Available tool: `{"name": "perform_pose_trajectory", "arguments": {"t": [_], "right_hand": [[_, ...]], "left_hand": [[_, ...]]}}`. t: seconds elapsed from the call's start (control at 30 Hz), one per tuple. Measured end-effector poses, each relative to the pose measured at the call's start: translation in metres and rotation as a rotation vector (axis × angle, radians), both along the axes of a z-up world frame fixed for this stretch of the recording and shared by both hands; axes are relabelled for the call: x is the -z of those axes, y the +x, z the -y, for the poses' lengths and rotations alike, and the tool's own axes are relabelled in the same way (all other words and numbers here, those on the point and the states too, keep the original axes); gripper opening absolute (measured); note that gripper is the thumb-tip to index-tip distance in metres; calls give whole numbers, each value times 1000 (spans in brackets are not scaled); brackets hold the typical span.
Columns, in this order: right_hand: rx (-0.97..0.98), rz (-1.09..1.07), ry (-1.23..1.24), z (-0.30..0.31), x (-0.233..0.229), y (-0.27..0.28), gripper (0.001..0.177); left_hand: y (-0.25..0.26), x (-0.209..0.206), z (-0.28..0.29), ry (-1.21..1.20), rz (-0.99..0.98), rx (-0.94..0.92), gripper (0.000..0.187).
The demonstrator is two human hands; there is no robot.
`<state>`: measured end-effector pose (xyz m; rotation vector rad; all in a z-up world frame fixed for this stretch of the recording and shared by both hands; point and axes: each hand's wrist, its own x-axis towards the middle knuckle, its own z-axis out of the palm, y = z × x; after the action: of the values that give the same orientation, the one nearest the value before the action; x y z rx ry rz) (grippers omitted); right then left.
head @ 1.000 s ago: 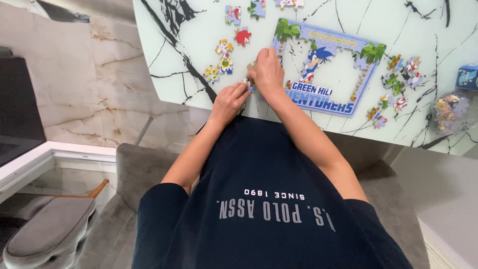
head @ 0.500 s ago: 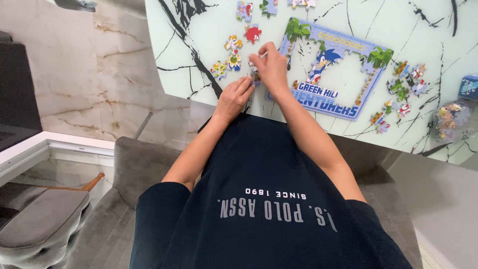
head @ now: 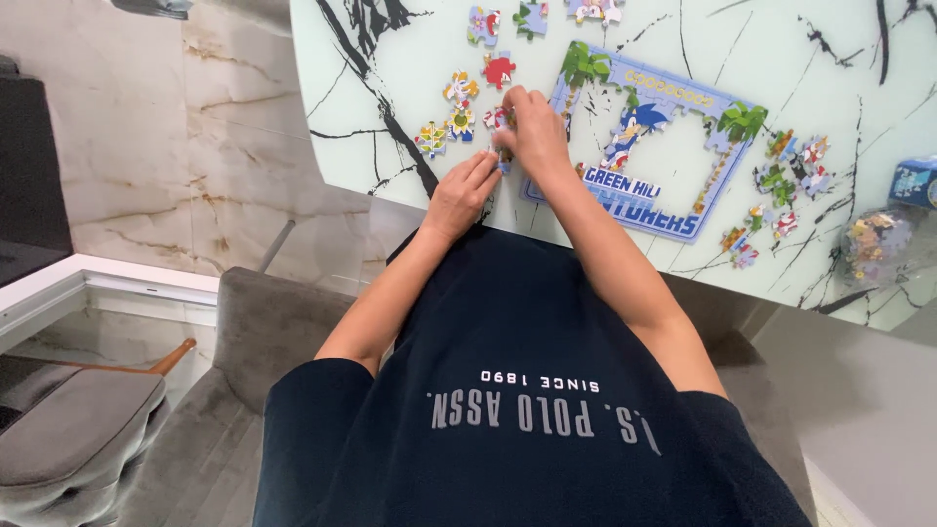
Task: Assemble a jigsaw puzzle on a table.
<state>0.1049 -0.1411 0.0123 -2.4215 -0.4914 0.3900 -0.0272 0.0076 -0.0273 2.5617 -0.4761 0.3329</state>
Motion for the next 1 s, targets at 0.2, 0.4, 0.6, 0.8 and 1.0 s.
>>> {"name": "perform_pose_trajectory", "arguments": {"t": [0.2,0.4,0.6,0.8,1.0], "right_hand": [[38,14,-108,-10,0,3,56],[57,120,-13,3,12,6,46],[186,-216,182,-3,-10,7,35],[185,-222,234,3,6,-7,25],[128,53,139,3,17,-18,25]], "left_hand": [[-1,0,0,5,-7,7,25],[0,0,0,6,-20,9,28],[2,-7,0,-15,-9,-11,21],[4,-10,1,-2,12,-20,22],[6,-14,1,7,-4,-20,22]]}}
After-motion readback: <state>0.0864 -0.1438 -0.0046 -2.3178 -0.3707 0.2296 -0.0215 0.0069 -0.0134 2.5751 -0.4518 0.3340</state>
